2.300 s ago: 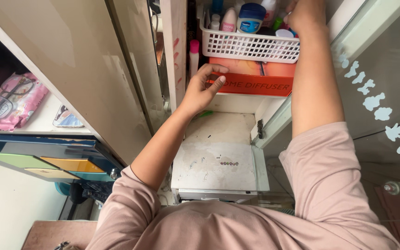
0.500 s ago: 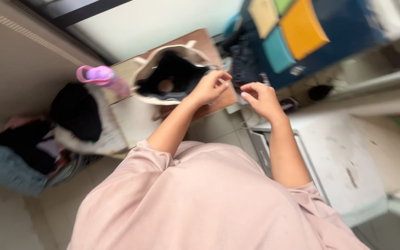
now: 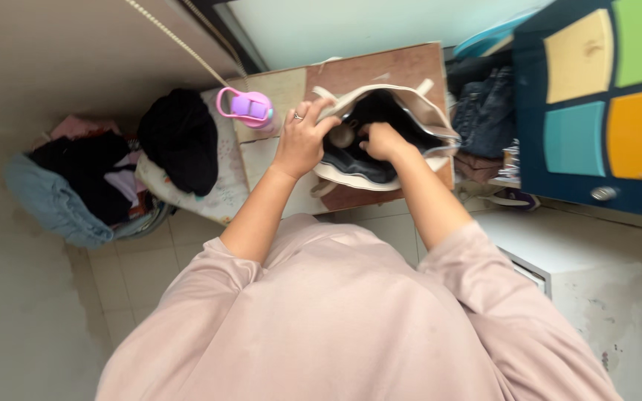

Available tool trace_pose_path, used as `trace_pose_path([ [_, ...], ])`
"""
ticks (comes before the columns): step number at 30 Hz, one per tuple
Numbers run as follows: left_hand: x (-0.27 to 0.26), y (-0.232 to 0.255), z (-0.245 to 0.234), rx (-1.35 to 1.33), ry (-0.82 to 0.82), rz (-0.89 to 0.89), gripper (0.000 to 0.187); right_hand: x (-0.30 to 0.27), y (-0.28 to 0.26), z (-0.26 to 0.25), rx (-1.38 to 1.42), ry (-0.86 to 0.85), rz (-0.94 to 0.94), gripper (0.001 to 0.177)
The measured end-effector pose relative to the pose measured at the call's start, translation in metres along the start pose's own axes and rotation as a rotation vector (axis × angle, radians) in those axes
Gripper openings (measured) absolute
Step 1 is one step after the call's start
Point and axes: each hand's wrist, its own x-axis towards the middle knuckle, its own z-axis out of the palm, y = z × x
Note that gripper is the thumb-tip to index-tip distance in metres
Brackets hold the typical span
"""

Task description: The person packs a beige tote bag on a small table: they rummage inside it, take out a polka-dot pouch, retrieve a small round jar from a mirrored cabinet, coil a white earphone cable and place it in the bag, add a small bottle and a powder compact, then place the packed bag onto a cabinet shelf.

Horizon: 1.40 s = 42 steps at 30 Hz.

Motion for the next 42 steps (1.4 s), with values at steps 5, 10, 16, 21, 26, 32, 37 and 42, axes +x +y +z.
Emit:
trace_pose_path([
  [5, 0.009, -0.021, 0.004, -0.215, 0.059, -0.106, 0.050, 0.065, 0.011, 0.044, -0.040, -0.122, 0.061, 0.052],
  [10, 0.014, -0.029, 0.020, -0.325, 0.108, -0.195, 0.049, 0.067, 0.018, 0.083, -0.220, -0.046, 0.074, 0.060],
  [16, 0.014, -0.026, 0.020, -0.369, 0.091, -0.223, 0.050, 0.051, 0.019, 0.079, -0.355, -0.086, 0.097, 0.040],
  [21, 0.013, -0.025, 0.018, -0.350, 0.091, -0.166, 0.051, 0.042, 0.012, 0.041, -0.249, -0.162, 0.178, 0.041],
  [26, 0.015, -0.015, 0.014, -0.330, 0.057, -0.139, 0.045, -0.009, -0.015, -0.016, 0.182, 0.216, 0.047, 0.039],
  [32, 0.043, 0.037, 0.010, -0.429, 0.183, -0.015, 0.028, -0.133, -0.019, -0.084, 1.294, 0.302, -0.060, 0.042],
  [37, 0.078, 0.124, 0.038, -0.914, -0.342, 0.032, 0.042, -0.228, 0.008, -0.096, 1.397, 0.589, -0.132, 0.037],
  [42, 0.084, 0.239, 0.117, -1.257, -0.693, -0.037, 0.042, -0.331, 0.037, -0.086, 1.183, 0.985, -0.043, 0.034],
])
